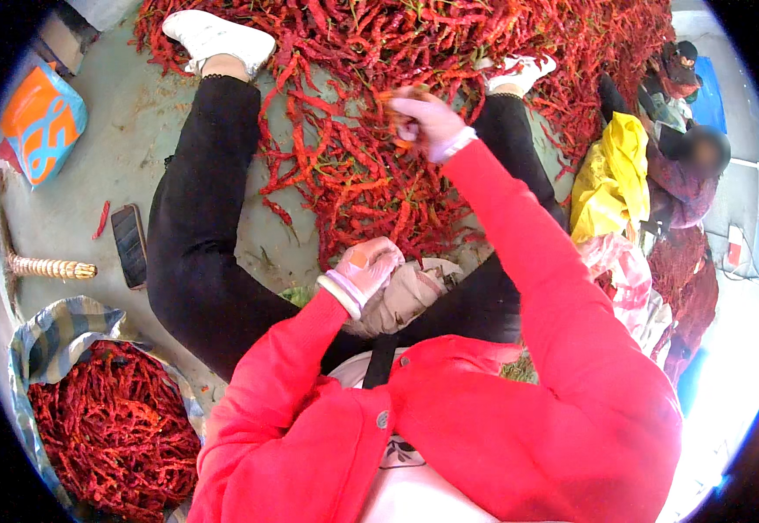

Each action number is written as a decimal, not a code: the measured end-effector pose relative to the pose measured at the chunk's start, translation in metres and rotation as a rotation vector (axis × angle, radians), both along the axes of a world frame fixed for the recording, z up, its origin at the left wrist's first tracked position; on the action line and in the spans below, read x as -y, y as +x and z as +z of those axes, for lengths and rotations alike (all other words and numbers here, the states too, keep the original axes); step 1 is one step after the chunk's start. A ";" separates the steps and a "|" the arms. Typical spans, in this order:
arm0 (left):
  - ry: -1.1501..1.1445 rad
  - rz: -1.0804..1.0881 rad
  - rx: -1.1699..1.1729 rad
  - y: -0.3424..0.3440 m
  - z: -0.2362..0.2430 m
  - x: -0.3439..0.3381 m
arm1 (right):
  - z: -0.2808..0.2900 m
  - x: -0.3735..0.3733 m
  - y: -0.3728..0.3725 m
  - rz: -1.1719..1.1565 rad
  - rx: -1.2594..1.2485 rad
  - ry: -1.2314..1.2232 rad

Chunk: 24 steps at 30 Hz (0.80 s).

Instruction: The person sits on the floor and removes stems from dried red chili peppers by hand. They pick up peppers from a large pile, pull off the stems, and place the de-stemmed peppers into a nearby sack.

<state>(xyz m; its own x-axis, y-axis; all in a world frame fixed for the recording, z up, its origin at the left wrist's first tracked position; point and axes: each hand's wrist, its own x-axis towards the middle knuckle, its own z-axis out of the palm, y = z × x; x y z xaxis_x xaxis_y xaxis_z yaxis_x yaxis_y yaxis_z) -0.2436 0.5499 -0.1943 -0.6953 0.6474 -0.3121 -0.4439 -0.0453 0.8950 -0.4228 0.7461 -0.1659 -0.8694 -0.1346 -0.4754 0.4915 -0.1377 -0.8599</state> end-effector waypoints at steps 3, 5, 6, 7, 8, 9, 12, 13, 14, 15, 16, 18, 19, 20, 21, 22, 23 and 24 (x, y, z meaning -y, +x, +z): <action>-0.034 -0.022 -0.045 0.001 0.005 0.001 | 0.063 -0.033 0.062 -0.007 0.005 -0.204; -0.045 -0.019 -0.063 0.006 -0.004 -0.003 | 0.100 -0.060 0.106 -0.086 0.036 -0.137; -0.041 -0.019 -0.088 0.007 -0.006 -0.005 | 0.110 -0.083 0.131 -0.099 0.026 -0.057; -0.033 -0.019 -0.111 0.007 -0.008 -0.006 | 0.121 -0.110 0.156 -0.118 0.068 0.110; -0.048 -0.026 -0.125 0.008 -0.009 -0.005 | 0.135 -0.132 0.179 -0.104 0.094 0.231; -0.059 -0.032 -0.138 0.008 -0.009 -0.005 | 0.147 -0.149 0.207 -0.272 0.175 0.426; -0.070 -0.054 -0.196 0.009 -0.004 -0.008 | 0.147 -0.258 0.293 -0.097 0.069 1.097; -0.077 -0.067 -0.209 0.009 -0.005 -0.009 | 0.151 -0.285 0.319 -0.046 0.027 1.192; -0.093 -0.074 -0.222 0.010 -0.005 -0.010 | 0.159 -0.295 0.337 0.059 0.095 1.534; -0.100 -0.060 -0.282 0.011 0.000 -0.013 | 0.167 -0.317 0.353 0.264 0.104 1.612; -0.110 -0.080 -0.293 0.012 0.001 -0.014 | 0.169 -0.334 0.363 0.478 0.113 1.675; -0.145 -0.108 -0.308 0.016 0.001 -0.013 | 0.153 -0.328 0.336 0.340 -0.108 1.689; -0.158 -0.107 -0.327 0.017 0.000 -0.011 | 0.140 -0.314 0.312 0.267 -0.219 1.685; -0.173 -0.107 -0.335 0.017 -0.002 -0.010 | 0.128 -0.282 0.276 0.108 -0.172 1.435; -0.193 -0.102 -0.343 0.017 -0.003 -0.008 | 0.114 -0.244 0.231 -0.036 -0.129 1.175; -0.202 -0.108 -0.349 0.018 -0.005 -0.009 | 0.102 -0.221 0.195 0.099 -0.087 1.302; -0.204 -0.106 -0.335 0.019 -0.009 -0.005 | 0.096 -0.180 0.158 0.206 -0.349 1.217; -0.204 -0.119 -0.303 0.017 -0.005 -0.006 | 0.083 -0.159 0.128 0.224 -0.434 1.178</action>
